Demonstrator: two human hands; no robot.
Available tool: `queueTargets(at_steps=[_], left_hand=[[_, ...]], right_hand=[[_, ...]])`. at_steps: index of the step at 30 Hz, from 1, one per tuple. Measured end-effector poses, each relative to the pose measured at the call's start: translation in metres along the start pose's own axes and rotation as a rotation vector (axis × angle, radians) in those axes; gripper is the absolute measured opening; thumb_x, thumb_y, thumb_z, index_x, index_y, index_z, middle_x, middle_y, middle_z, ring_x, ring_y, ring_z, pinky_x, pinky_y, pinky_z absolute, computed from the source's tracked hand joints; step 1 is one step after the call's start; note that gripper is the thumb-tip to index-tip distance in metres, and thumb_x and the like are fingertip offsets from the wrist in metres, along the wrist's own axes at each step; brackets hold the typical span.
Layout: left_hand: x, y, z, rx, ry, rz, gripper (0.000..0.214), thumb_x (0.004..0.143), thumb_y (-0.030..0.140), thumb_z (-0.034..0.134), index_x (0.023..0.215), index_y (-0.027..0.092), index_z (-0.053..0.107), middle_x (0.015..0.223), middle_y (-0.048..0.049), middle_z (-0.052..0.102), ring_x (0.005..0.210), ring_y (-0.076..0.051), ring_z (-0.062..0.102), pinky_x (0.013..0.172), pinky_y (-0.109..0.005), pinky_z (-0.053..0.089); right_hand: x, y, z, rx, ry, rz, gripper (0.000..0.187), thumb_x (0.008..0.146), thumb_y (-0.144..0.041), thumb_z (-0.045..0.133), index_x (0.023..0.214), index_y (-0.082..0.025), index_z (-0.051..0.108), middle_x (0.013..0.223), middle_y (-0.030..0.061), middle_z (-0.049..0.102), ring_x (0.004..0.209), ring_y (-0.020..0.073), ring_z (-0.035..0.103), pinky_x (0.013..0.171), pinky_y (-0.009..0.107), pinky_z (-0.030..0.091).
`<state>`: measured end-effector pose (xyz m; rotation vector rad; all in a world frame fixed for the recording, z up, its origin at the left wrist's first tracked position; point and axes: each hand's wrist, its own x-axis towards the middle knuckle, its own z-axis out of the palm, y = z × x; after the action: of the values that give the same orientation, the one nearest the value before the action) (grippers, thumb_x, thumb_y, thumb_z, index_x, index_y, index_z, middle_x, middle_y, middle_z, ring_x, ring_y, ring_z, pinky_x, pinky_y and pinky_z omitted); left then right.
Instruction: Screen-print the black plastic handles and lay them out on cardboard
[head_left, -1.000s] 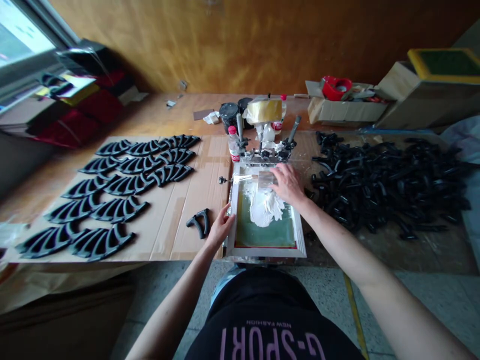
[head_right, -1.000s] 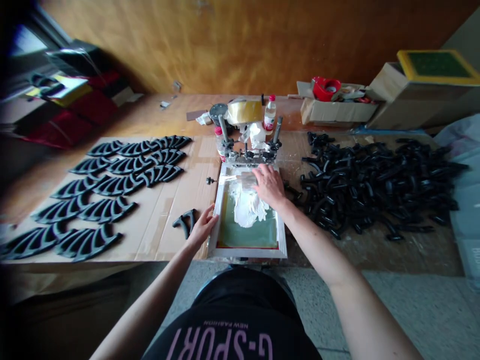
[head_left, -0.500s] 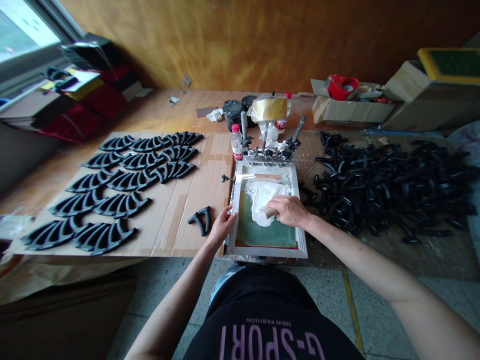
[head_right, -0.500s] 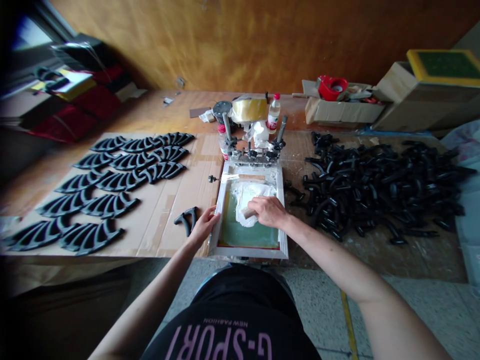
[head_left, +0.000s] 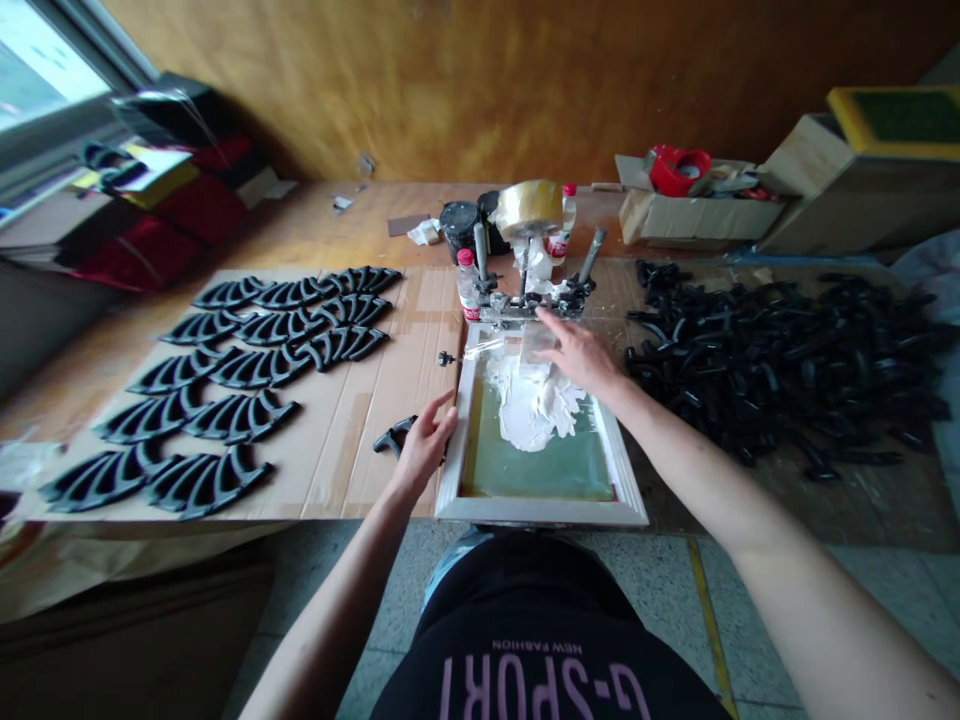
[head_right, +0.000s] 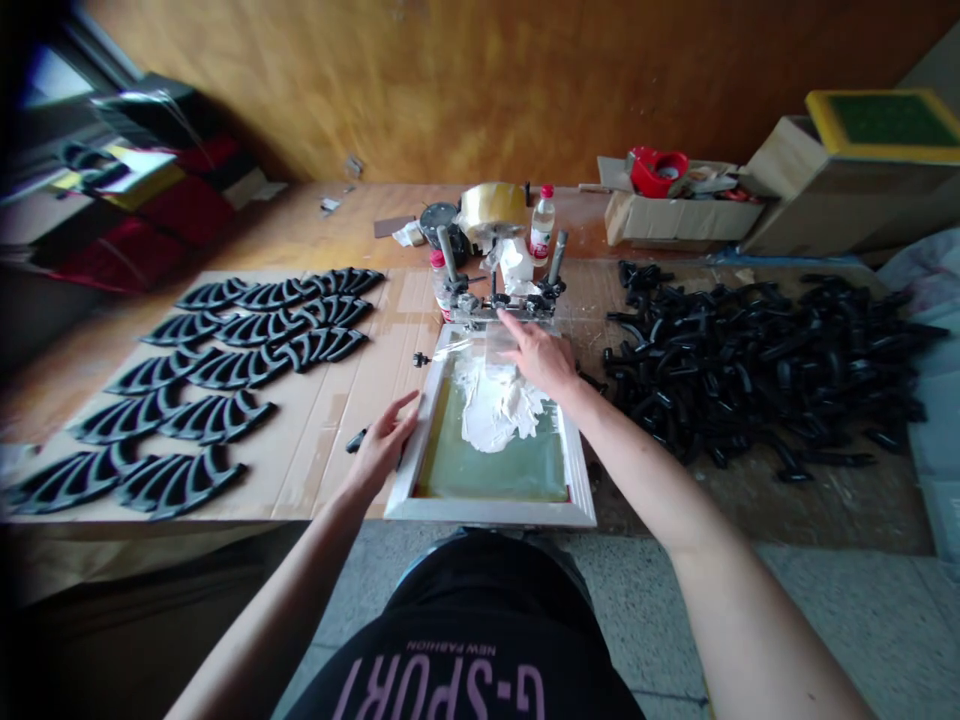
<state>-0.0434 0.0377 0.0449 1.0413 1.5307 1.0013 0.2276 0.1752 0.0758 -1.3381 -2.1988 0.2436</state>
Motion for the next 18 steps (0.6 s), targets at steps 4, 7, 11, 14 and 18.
queueTargets(at_steps=[4,7,11,14,18], left_hand=[[0.005,0.054,0.006,-0.2,0.089,0.193,0.05,0.086,0.062,0.051,0.097,0.017,0.068,0.067,0.0,0.059,0.053,-0.009,0.05,0.048,-0.02,0.039],[0.023,0.09,0.017,-0.369,0.134,0.414,0.041,0.085,0.057,0.056,0.099,0.019,0.065,0.091,-0.0044,0.067,0.075,-0.013,0.062,0.062,-0.022,0.05],[0.035,0.102,0.033,-0.471,0.154,0.447,0.041,0.087,0.058,0.053,0.111,0.025,0.055,0.097,-0.0049,0.069,0.081,-0.014,0.065,0.063,-0.024,0.052],[0.017,0.066,0.054,-0.453,0.178,0.264,0.044,0.086,0.06,0.053,0.104,0.021,0.056,0.091,-0.0071,0.07,0.077,-0.015,0.066,0.058,-0.023,0.05],[-0.026,-0.004,0.085,-0.346,-0.238,-0.316,0.056,0.079,0.065,0.06,0.103,0.014,0.061,0.099,-0.0171,0.072,0.084,-0.025,0.069,0.06,-0.031,0.054]], right_hand=[[-0.002,0.058,-0.033,-0.021,0.246,0.309,0.044,0.096,-0.04,0.046,0.134,-0.019,0.052,0.099,0.0086,0.07,0.085,0.0194,0.061,0.083,0.035,0.046],[-0.036,0.079,-0.027,0.001,0.154,0.395,0.038,0.097,-0.043,0.041,0.107,-0.016,0.065,0.088,0.0093,0.069,0.083,0.0199,0.06,0.08,0.035,0.046],[-0.085,0.053,0.024,0.013,-0.199,0.159,0.025,0.083,-0.045,0.066,0.079,-0.02,0.067,0.089,0.0057,0.067,0.087,0.0197,0.06,0.082,0.031,0.046],[-0.103,0.015,0.055,-0.111,-0.338,0.091,0.015,0.087,-0.03,0.064,0.079,-0.017,0.063,0.091,0.0091,0.066,0.092,0.0212,0.059,0.084,0.032,0.045],[-0.116,-0.039,0.064,-0.099,-0.247,0.175,0.012,0.094,-0.025,0.053,0.088,-0.017,0.059,0.087,0.0089,0.065,0.087,0.0211,0.059,0.079,0.031,0.045]])
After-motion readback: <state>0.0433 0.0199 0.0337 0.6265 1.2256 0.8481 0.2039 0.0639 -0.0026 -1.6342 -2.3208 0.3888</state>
